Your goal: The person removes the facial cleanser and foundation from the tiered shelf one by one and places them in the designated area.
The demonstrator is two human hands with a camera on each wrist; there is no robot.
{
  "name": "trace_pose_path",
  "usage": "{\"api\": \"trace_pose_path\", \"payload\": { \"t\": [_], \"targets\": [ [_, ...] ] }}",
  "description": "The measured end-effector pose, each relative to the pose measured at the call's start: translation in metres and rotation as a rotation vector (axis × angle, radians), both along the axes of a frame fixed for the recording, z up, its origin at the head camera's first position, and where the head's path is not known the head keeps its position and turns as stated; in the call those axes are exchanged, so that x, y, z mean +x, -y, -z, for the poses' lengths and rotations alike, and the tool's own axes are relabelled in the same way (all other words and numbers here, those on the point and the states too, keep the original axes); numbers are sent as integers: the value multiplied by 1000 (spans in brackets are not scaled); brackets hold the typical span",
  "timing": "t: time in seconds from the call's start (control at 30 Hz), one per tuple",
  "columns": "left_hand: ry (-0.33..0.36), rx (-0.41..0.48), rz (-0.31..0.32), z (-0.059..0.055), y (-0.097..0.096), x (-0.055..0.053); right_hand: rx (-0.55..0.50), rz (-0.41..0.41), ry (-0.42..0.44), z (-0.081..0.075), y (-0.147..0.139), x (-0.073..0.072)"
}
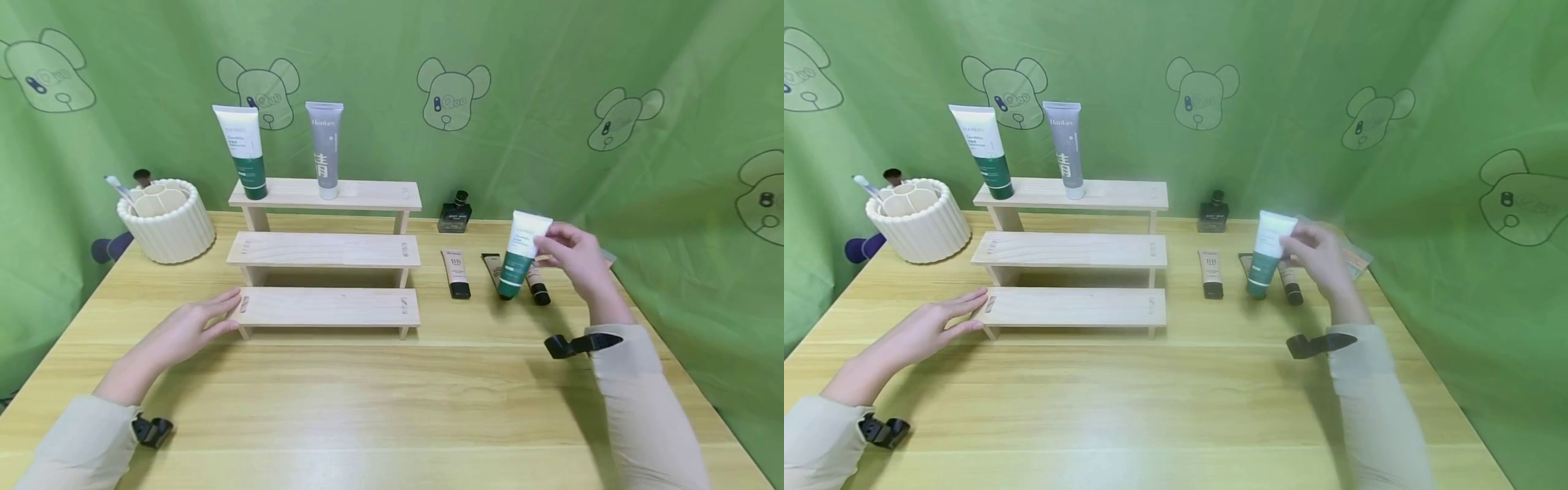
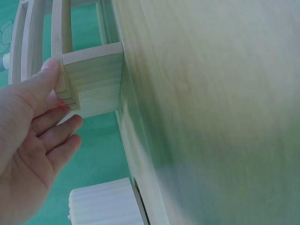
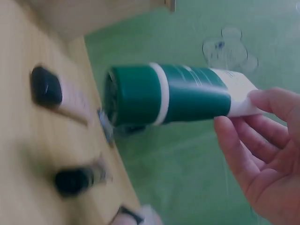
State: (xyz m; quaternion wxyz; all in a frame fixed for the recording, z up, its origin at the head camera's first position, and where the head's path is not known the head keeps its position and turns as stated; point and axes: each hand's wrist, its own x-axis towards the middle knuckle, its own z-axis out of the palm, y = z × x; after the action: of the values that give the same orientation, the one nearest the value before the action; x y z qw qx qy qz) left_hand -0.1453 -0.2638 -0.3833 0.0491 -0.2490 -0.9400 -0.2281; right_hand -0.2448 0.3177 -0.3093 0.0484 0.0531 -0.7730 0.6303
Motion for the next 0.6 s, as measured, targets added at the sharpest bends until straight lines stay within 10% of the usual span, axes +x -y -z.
{"api": "trace_pose_path", "payload": {
  "t": [0.3, 0.6],
  "targets": [
    [-5, -3, 1, -1, -1, 1, 335, -158, 204, 27, -55, 11],
    [-8, -2, 3, -1, -1, 1, 343, -336, 373, 54, -89, 28]
  ]
}}
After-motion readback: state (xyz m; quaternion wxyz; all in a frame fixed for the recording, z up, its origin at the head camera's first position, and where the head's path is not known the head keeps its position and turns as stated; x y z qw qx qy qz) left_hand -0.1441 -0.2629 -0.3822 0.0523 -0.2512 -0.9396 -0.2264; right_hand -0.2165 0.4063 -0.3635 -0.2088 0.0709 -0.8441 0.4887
